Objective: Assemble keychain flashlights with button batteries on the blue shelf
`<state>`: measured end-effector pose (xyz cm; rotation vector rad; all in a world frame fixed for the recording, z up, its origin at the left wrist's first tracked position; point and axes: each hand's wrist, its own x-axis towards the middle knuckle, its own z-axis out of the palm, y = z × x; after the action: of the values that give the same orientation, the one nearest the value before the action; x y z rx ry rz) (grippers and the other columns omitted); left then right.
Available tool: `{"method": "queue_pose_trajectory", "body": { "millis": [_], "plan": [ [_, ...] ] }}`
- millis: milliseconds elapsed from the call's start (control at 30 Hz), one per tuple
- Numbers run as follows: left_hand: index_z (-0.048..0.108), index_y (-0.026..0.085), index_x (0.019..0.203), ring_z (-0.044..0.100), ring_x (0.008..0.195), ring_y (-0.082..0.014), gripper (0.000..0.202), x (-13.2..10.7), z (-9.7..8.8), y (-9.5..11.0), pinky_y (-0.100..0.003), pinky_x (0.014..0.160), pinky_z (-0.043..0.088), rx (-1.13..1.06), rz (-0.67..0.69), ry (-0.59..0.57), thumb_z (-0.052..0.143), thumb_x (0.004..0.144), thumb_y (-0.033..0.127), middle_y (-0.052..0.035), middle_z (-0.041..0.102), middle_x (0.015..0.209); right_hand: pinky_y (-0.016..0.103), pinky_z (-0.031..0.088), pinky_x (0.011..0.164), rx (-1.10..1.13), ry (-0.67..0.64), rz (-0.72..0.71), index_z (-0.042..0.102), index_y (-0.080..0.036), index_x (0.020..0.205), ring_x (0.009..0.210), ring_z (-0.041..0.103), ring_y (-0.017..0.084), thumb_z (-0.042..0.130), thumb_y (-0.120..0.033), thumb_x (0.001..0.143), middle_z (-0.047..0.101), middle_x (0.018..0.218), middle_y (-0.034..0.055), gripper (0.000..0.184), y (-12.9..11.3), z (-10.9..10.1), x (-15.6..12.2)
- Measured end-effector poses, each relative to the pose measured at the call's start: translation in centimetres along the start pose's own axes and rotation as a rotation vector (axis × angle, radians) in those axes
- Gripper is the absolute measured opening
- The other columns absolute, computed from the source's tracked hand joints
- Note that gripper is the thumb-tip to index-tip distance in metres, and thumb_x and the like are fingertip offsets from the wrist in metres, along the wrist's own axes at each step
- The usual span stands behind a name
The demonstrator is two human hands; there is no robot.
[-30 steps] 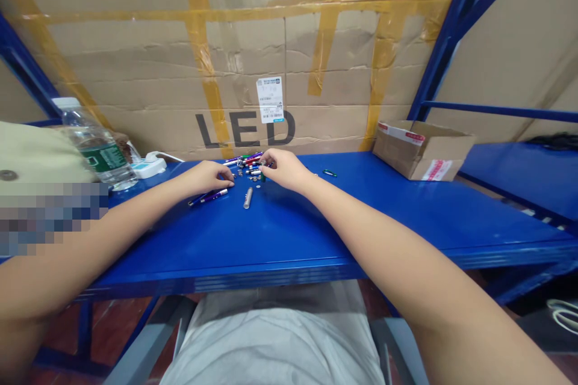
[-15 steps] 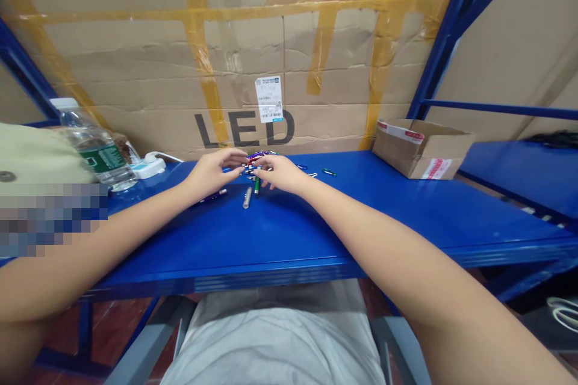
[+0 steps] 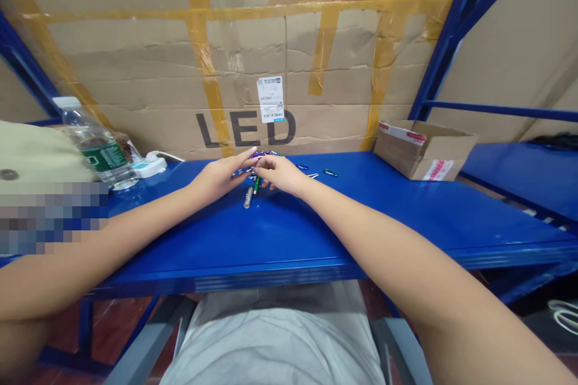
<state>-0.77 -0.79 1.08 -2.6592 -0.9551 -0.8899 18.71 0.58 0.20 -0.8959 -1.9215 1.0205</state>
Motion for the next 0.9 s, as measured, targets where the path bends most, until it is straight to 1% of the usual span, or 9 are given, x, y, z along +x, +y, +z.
{"method": "queue_pose_trajectory", "body": {
  "millis": [133,233,300,367,467,567,667,733,900],
  "plan": [
    [0.041,0.02,0.138,0.06,0.116,-0.0204,0.053,0.1,-0.1,0.4,-0.034,0.097,0.048,-0.082,-0.086,0.052,0.058,0.088,0.025,-0.0098,0.061,0.13,0.022,0.047,0.049,-0.032,0.051,-0.028,0.056,-0.019,0.077,0.056,0.056,0.01,0.056,-0.017,0.086,0.059,0.066,-0.0015,0.008,0.2,0.0,0.2],
    [0.051,0.018,0.124,0.066,0.102,-0.0202,0.046,0.2,-0.2,0.8,-0.033,0.087,0.053,-0.206,-0.208,0.068,0.066,0.081,0.026,-0.0099,0.066,0.12,0.024,0.05,0.054,-0.005,0.131,-0.033,0.054,-0.019,0.078,0.057,0.057,0.01,0.055,-0.018,0.087,0.059,0.065,-0.0017,0.009,0.1,-0.1,0.2],
    [0.054,0.017,0.118,0.069,0.092,-0.0198,0.047,0.3,0.0,0.9,-0.032,0.082,0.054,-0.291,-0.287,0.059,0.072,0.076,0.027,-0.0086,0.07,0.11,0.026,0.053,0.059,0.027,0.177,-0.044,0.053,-0.019,0.078,0.059,0.059,0.011,0.055,-0.018,0.086,0.06,0.067,-0.0015,0.008,-0.1,0.1,0.2],
    [0.054,0.017,0.118,0.069,0.089,-0.0201,0.052,0.3,0.3,0.9,-0.033,0.081,0.054,-0.373,-0.336,0.035,0.075,0.071,0.025,-0.0072,0.072,0.102,0.028,0.054,0.061,0.047,0.201,-0.065,0.053,-0.02,0.078,0.062,0.061,0.012,0.056,-0.018,0.085,0.06,0.07,-0.0013,0.008,-0.3,0.3,0.2],
    [0.06,0.017,0.113,0.069,0.086,-0.02,0.038,0.4,1.0,0.4,-0.033,0.078,0.054,-0.464,-0.331,-0.05,0.068,0.077,0.023,-0.0048,0.073,0.095,0.029,0.053,0.062,0.025,0.203,-0.092,0.052,-0.02,0.078,0.063,0.061,0.013,0.056,-0.019,0.084,0.06,0.072,-0.0011,0.007,-0.6,0.5,0.2],
    [0.066,0.019,0.101,0.068,0.085,-0.0207,0.021,0.3,1.3,-0.4,-0.034,0.077,0.053,-0.43,-0.334,-0.074,0.061,0.082,0.026,-0.0035,0.073,0.093,0.029,0.05,0.062,-0.081,0.262,-0.118,0.052,-0.02,0.078,0.063,0.058,0.013,0.056,-0.023,0.083,0.059,0.072,-0.0008,0.007,-0.8,0.1,0.2],
    [0.068,0.018,0.096,0.067,0.086,-0.0213,0.019,0.2,1.1,-0.8,-0.034,0.079,0.051,-0.33,-0.345,-0.063,0.06,0.083,0.029,-0.0037,0.073,0.094,0.029,0.045,0.064,-0.285,0.323,-0.179,0.054,-0.02,0.076,0.066,0.052,0.014,0.057,-0.026,0.081,0.058,0.071,-0.0004,0.008,-0.7,-0.9,0.0],
    [0.068,0.018,0.095,0.066,0.086,-0.0212,0.019,0.1,0.9,-0.9,-0.034,0.08,0.05,-0.272,-0.343,-0.071,0.06,0.083,0.03,-0.0041,0.072,0.094,0.029,0.042,0.064,-0.362,0.293,-0.196,0.056,-0.019,0.076,0.066,0.049,0.014,0.058,-0.026,0.079,0.057,0.071,-0.0006,0.007,-0.6,-1.5,-0.1],
    [0.068,0.018,0.097,0.065,0.086,-0.0212,0.022,0.0,0.5,-0.6,-0.032,0.078,0.048,-0.236,-0.325,-0.087,0.057,0.085,0.032,-0.0046,0.072,0.095,0.028,0.039,0.061,-0.326,0.226,-0.2,0.057,-0.019,0.079,0.064,0.047,0.013,0.057,-0.027,0.079,0.056,0.07,-0.0013,0.009,-0.2,-1.8,-0.1]
  ]
}}
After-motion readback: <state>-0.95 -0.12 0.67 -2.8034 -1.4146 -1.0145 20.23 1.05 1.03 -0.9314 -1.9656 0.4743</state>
